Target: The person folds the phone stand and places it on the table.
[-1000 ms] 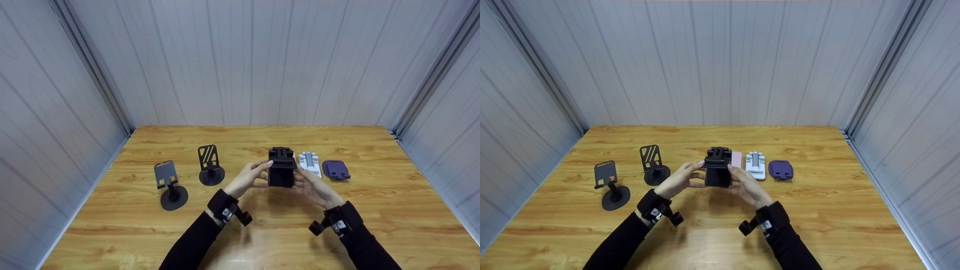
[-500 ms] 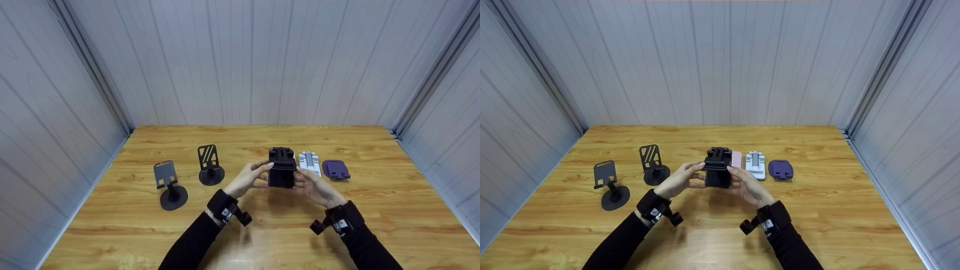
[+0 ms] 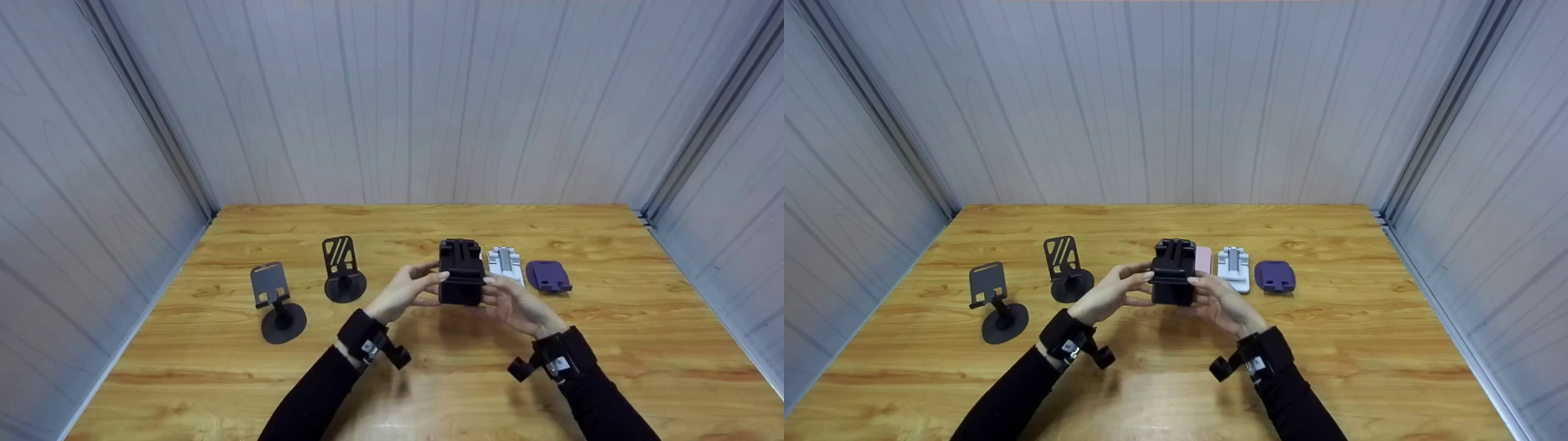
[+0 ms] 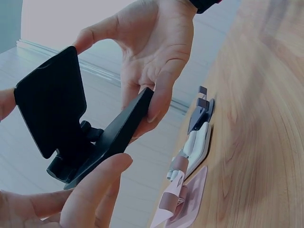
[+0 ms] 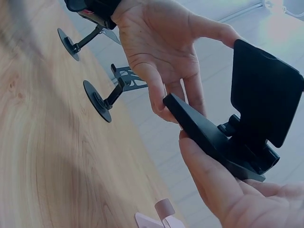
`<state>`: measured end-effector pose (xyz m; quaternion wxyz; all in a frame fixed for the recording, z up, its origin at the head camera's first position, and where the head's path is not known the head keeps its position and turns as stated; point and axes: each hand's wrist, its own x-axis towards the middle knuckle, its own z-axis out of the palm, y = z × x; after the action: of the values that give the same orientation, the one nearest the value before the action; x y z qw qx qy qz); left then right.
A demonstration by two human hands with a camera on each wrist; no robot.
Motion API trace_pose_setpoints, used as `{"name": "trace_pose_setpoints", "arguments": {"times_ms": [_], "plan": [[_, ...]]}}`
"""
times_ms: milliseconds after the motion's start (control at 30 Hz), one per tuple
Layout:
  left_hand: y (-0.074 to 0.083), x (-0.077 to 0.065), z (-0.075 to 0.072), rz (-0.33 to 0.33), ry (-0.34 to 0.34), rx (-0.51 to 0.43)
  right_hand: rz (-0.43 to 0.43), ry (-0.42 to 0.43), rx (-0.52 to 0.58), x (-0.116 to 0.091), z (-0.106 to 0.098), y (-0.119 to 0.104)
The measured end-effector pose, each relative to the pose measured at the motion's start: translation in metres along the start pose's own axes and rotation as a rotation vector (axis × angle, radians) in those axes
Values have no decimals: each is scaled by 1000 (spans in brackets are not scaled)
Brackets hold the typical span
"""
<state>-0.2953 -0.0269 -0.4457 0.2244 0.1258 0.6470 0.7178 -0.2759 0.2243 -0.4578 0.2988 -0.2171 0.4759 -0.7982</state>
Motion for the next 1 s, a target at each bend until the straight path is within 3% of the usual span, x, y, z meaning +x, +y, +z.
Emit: {"name": "trace_pose_setpoints", "arguments": {"times_ms": [367, 667, 1000], "plan": [[-3, 2, -3, 15, -18, -75, -20, -39, 131, 2, -2, -1], [-7, 4, -6, 42, -37, -85, -4, 113, 90, 0, 2, -2], [-9, 5, -6, 68, -24, -58, -35, 82, 65, 1, 2, 0]]}}
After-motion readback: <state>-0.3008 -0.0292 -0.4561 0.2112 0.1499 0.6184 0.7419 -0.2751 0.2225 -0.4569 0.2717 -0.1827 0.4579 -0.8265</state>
